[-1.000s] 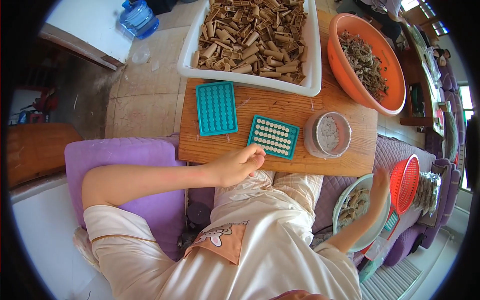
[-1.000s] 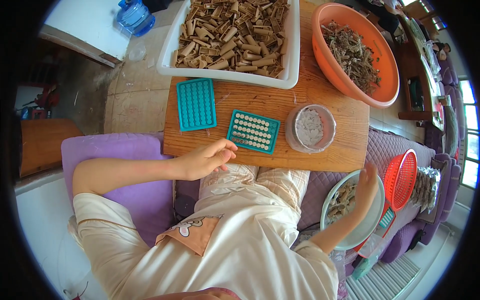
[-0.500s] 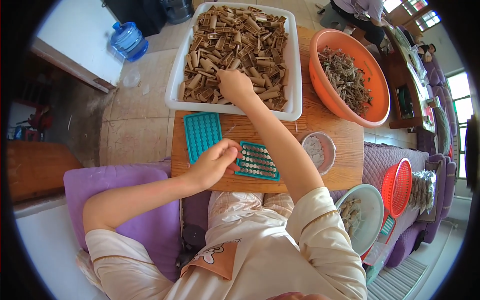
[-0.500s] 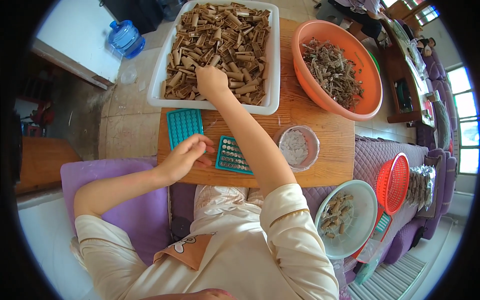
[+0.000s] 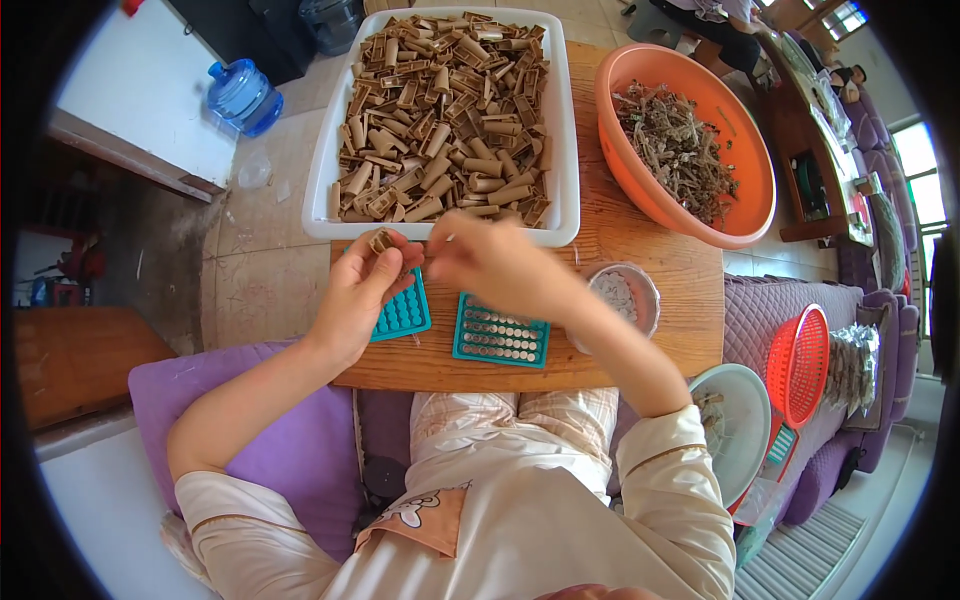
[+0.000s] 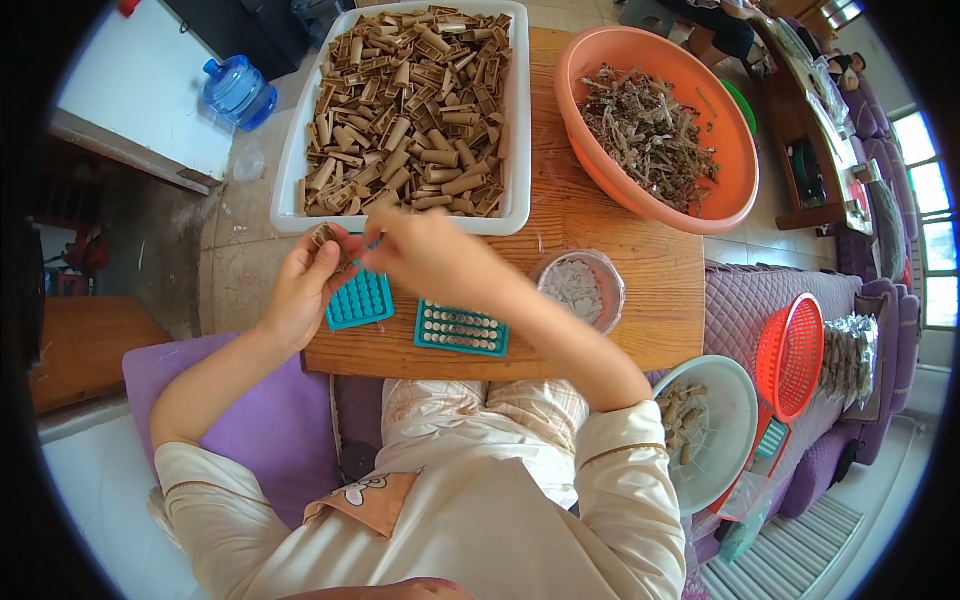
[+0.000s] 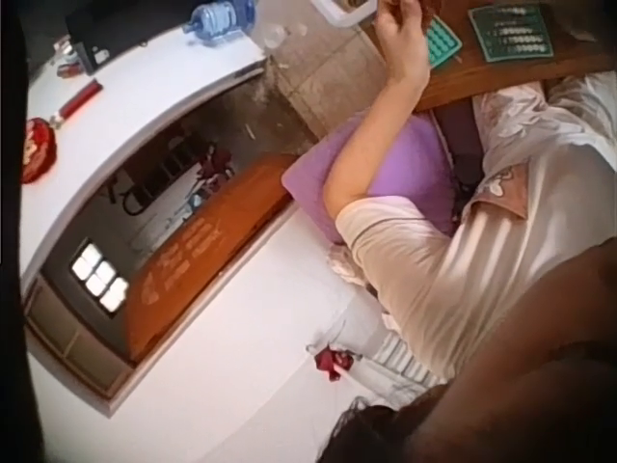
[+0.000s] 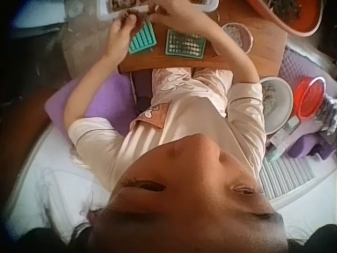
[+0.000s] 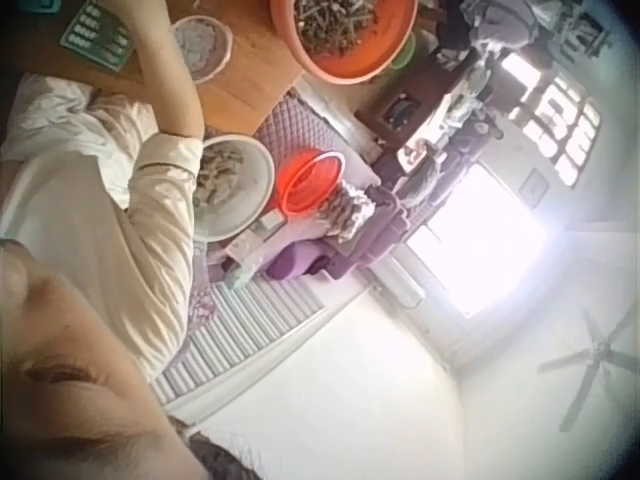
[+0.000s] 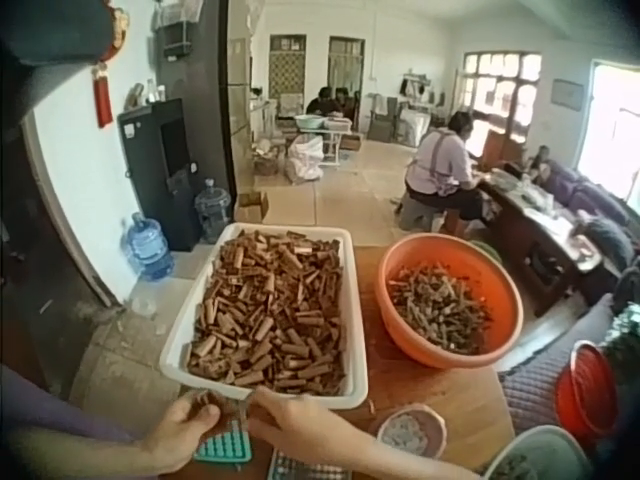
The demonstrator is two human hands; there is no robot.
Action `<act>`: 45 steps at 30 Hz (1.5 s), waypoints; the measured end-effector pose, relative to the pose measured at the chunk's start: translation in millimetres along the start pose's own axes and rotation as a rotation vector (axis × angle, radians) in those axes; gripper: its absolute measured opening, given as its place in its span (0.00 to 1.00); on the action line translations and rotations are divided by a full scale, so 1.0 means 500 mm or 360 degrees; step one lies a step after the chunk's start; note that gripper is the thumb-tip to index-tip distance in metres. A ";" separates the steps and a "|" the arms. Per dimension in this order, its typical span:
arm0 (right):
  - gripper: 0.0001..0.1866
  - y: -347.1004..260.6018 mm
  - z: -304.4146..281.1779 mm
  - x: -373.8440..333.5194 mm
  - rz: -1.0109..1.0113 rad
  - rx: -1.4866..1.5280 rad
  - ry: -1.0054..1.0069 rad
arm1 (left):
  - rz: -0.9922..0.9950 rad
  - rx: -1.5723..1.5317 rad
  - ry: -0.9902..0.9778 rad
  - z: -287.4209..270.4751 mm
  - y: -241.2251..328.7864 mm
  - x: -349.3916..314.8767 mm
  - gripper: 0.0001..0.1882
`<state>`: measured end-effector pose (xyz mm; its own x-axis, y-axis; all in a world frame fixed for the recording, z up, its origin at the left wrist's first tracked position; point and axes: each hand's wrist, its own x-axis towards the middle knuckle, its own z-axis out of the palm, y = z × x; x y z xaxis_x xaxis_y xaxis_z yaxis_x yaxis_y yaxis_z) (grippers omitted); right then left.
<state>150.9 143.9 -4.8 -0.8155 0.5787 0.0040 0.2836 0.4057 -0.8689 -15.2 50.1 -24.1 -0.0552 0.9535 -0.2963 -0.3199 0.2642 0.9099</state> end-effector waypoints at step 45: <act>0.18 0.331 -0.538 -0.252 0.0529 -0.1649 0.0932 | -0.0510 0.0458 -0.0319 0.031 -0.081 -0.048 0.11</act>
<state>436.2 328.4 -15.8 -0.3545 0.8819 0.3106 0.9170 0.3929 -0.0691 13.7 18.9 -49.2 0.1960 0.8190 -0.5393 -0.0145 0.5524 0.8335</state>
